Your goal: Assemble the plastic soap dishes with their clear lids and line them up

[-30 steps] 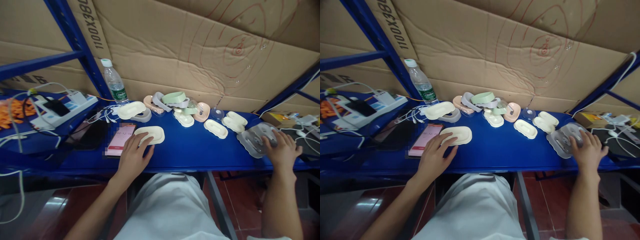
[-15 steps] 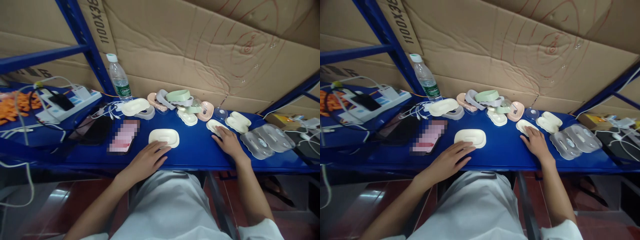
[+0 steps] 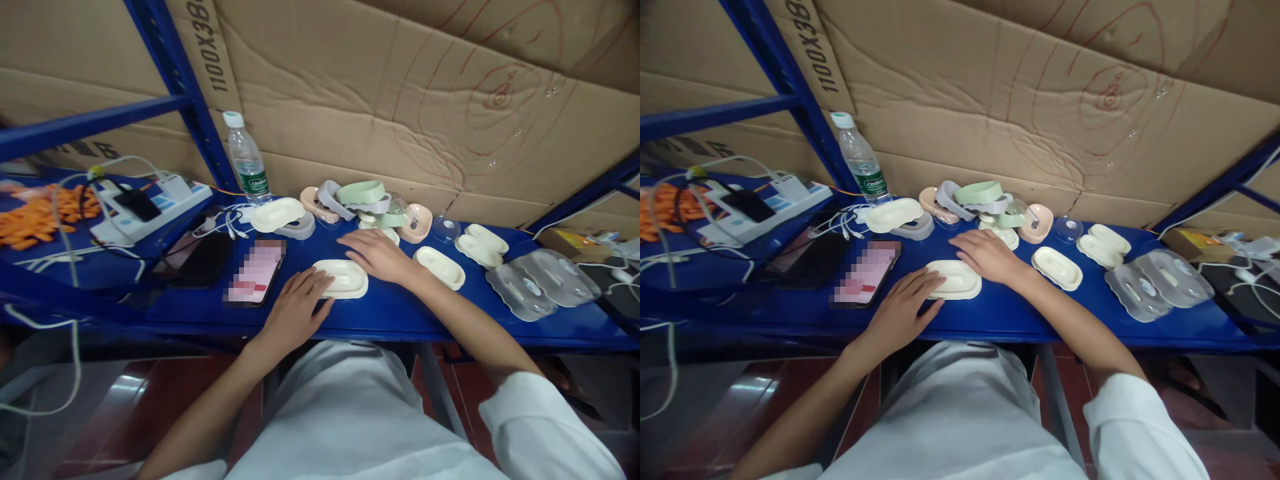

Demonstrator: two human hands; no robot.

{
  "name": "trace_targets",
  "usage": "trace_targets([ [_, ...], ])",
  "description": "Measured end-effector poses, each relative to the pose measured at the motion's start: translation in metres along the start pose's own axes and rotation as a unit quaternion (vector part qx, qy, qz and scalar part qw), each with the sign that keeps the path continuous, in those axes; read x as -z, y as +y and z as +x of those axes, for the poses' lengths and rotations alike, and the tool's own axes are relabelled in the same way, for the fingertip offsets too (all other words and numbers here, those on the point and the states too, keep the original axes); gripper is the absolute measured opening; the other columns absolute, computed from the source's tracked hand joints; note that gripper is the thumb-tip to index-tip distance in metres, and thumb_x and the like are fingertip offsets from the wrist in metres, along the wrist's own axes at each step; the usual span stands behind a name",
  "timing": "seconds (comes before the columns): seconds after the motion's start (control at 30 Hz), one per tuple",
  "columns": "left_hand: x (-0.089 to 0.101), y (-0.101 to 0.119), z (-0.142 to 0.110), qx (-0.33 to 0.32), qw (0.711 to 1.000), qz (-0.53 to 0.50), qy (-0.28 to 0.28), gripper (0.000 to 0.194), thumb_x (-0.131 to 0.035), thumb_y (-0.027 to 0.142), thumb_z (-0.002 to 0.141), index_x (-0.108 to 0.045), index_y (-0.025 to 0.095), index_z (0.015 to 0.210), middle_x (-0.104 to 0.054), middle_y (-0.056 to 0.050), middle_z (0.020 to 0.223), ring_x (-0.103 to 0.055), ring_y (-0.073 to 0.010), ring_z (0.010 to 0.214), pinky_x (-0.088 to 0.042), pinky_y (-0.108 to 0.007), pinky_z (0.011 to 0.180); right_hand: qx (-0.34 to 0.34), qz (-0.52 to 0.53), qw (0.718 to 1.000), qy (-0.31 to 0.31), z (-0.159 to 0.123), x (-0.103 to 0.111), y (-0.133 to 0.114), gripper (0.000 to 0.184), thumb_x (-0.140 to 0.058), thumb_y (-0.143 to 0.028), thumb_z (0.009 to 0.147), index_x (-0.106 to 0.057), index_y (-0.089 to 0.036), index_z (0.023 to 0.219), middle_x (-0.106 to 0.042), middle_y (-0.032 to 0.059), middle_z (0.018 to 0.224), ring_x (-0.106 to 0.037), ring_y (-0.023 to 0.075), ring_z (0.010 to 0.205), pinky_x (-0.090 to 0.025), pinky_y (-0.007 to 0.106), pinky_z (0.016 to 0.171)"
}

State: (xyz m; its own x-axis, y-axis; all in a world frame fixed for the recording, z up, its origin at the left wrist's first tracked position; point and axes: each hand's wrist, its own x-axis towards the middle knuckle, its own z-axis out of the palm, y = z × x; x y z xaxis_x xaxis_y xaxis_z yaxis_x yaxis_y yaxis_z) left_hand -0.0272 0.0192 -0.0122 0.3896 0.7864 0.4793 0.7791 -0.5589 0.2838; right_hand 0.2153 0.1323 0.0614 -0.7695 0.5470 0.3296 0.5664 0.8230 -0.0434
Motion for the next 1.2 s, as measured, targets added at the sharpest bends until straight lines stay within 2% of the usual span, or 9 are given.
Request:
trace_targets([
  [0.1,0.000,0.001,0.000,-0.001,1.000,0.000,-0.004,0.038,-0.058,0.031,0.106,-0.065,0.020,0.141,-0.069,-0.013,0.147,-0.058,-0.0335,0.145,-0.048,-0.056,0.121,0.038,0.007,0.999,-0.029,0.071,-0.027,-0.009,0.037,-0.048,-0.027,0.111,-0.065,-0.016,0.142,-0.068,0.0133,0.146,-0.061,0.0284,0.137,-0.044,0.046,0.115],
  [0.23,0.001,0.001,-0.001,0.000,1.000,-0.007,-0.002,0.035,-0.059,0.029,0.105,-0.067,0.020,0.138,-0.069,-0.012,0.146,-0.059,-0.0331,0.144,-0.050,-0.055,0.120,-0.019,-0.060,0.995,-0.076,0.129,-0.051,-0.022,0.045,-0.058,-0.033,0.108,-0.059,-0.012,0.148,-0.065,0.0186,0.150,-0.057,0.0328,0.141,-0.037,0.050,0.119],
  [0.4,0.001,0.000,-0.002,0.009,0.999,-0.028,0.017,0.026,-0.061,0.026,0.104,-0.072,0.020,0.127,-0.071,-0.012,0.142,-0.060,-0.0321,0.143,-0.053,-0.053,0.119,-0.056,-0.083,0.987,-0.127,0.152,-0.052,-0.025,0.029,-0.067,-0.034,0.103,-0.076,-0.012,0.120,-0.078,0.0183,0.124,-0.069,0.0341,0.122,-0.037,0.050,0.115],
  [0.53,-0.001,-0.001,-0.002,0.009,0.999,-0.032,0.017,0.025,-0.060,0.026,0.105,-0.073,0.019,0.125,-0.071,-0.012,0.143,-0.059,-0.0320,0.145,-0.054,-0.051,0.119,-0.083,-0.080,0.985,-0.131,0.153,-0.033,-0.025,0.036,-0.058,-0.043,0.108,-0.078,-0.015,0.119,-0.079,0.0172,0.120,-0.071,0.0318,0.113,-0.044,0.044,0.104],
  [0.7,-0.001,-0.001,-0.002,0.009,0.999,-0.038,0.016,0.025,-0.059,0.026,0.105,-0.072,0.020,0.126,-0.070,-0.012,0.143,-0.058,-0.0318,0.146,-0.054,-0.052,0.119,-0.102,-0.027,0.988,-0.112,0.130,-0.004,-0.025,0.039,-0.056,-0.048,0.108,-0.080,-0.018,0.111,-0.080,0.0108,0.104,-0.073,0.0257,0.096,-0.046,0.033,0.081],
  [0.83,0.000,0.000,-0.003,0.013,0.998,-0.061,0.015,0.024,-0.059,0.026,0.105,-0.070,0.022,0.126,-0.069,-0.012,0.143,-0.056,-0.0313,0.147,-0.054,-0.051,0.119,-0.101,0.079,0.990,-0.061,0.089,0.014,-0.016,0.035,-0.059,-0.045,0.107,-0.080,-0.018,0.100,-0.078,0.0046,0.086,-0.070,0.0205,0.081,-0.044,0.030,0.072],
  [0.9,0.001,0.000,-0.002,0.040,0.996,-0.082,0.014,0.031,-0.061,0.027,0.104,-0.065,0.024,0.134,-0.064,-0.012,0.148,-0.058,-0.0309,0.146,-0.057,-0.050,0.116,-0.091,0.114,0.989,-0.019,0.060,0.018,-0.012,0.033,-0.059,-0.044,0.106,-0.081,-0.019,0.104,-0.080,0.0047,0.093,-0.072,0.0217,0.084,-0.048,0.031,0.076],
  [1.03,0.002,-0.001,-0.002,0.115,0.985,-0.129,0.029,0.066,-0.071,0.027,0.099,-0.042,0.030,0.158,-0.045,-0.015,0.163,-0.056,-0.0315,0.147,-0.058,-0.049,0.113,-0.094,0.116,0.987,0.058,-0.006,0.018,-0.013,0.033,-0.058,-0.046,0.107,-0.079,-0.022,0.118,-0.081,0.0083,0.117,-0.075,0.0278,0.107,-0.055,0.041,0.095],
  [1.2,-0.002,-0.004,-0.001,0.128,0.978,-0.155,0.051,0.091,-0.079,0.026,0.093,-0.026,0.032,0.167,-0.029,-0.018,0.173,-0.046,-0.0343,0.155,-0.054,-0.049,0.117,-0.058,0.088,0.993,0.046,-0.063,0.012,-0.030,0.033,-0.054,-0.039,0.110,-0.072,-0.026,0.135,-0.076,0.0079,0.134,-0.068,0.0278,0.129,-0.051,0.047,0.109],
])
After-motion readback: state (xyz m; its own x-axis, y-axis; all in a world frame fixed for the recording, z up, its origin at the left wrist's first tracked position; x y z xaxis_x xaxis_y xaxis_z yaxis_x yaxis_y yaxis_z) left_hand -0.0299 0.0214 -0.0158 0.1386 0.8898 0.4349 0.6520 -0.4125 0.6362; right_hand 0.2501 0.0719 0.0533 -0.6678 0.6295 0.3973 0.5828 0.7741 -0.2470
